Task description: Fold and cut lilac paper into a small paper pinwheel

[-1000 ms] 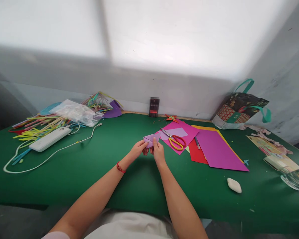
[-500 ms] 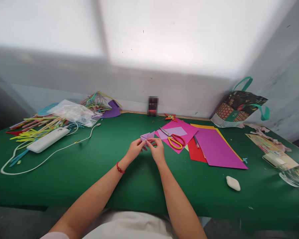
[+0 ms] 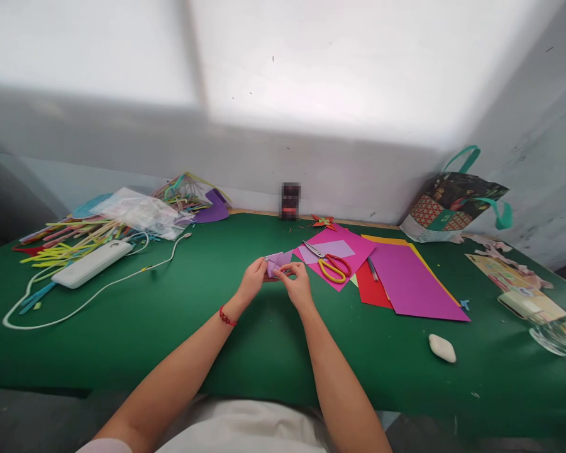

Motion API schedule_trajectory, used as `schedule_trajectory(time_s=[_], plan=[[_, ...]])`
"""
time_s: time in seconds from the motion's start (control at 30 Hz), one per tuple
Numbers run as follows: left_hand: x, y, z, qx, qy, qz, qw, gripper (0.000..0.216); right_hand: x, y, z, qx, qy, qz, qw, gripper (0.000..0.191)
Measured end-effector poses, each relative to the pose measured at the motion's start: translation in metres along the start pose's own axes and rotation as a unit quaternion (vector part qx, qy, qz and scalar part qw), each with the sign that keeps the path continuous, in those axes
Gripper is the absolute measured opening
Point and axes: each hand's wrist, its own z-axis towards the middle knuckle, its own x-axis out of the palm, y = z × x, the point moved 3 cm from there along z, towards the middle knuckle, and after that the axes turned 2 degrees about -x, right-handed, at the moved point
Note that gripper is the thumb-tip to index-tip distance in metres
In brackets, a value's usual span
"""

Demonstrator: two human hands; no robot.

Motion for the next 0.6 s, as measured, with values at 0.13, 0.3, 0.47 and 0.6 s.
schedule_trajectory(time_s=[0.13, 0.3, 0.47, 0.6], plan=[[-0.0023, -0.0001, 0.0011, 0.006, -0.027, 0.001, 1.0, 0.029, 0.0015, 0.0029, -0.0008, -0.007, 0.004, -0.01, 1.0, 0.031], [0.001, 0.0008, 0.0012, 0.009, -0.02, -0.018, 1.0, 0.03, 0.0022, 0.0037, -0.0027, 0.002, -0.023, -0.008, 1.0, 0.032], [0.0034, 0.0001, -0.0009, 0.003, -0.029, -0.045, 0.999, 0.028, 0.0051, 0.0043, -0.0054, -0.001, -0.026, 0.014, 1.0, 0.03], [0.0023, -0.0015, -0.0021, 0.011, -0.04, -0.055, 0.998, 0.024, 0.0081, 0.0017, -0.0056, -0.006, -0.025, 0.036, 0.999, 0.029]])
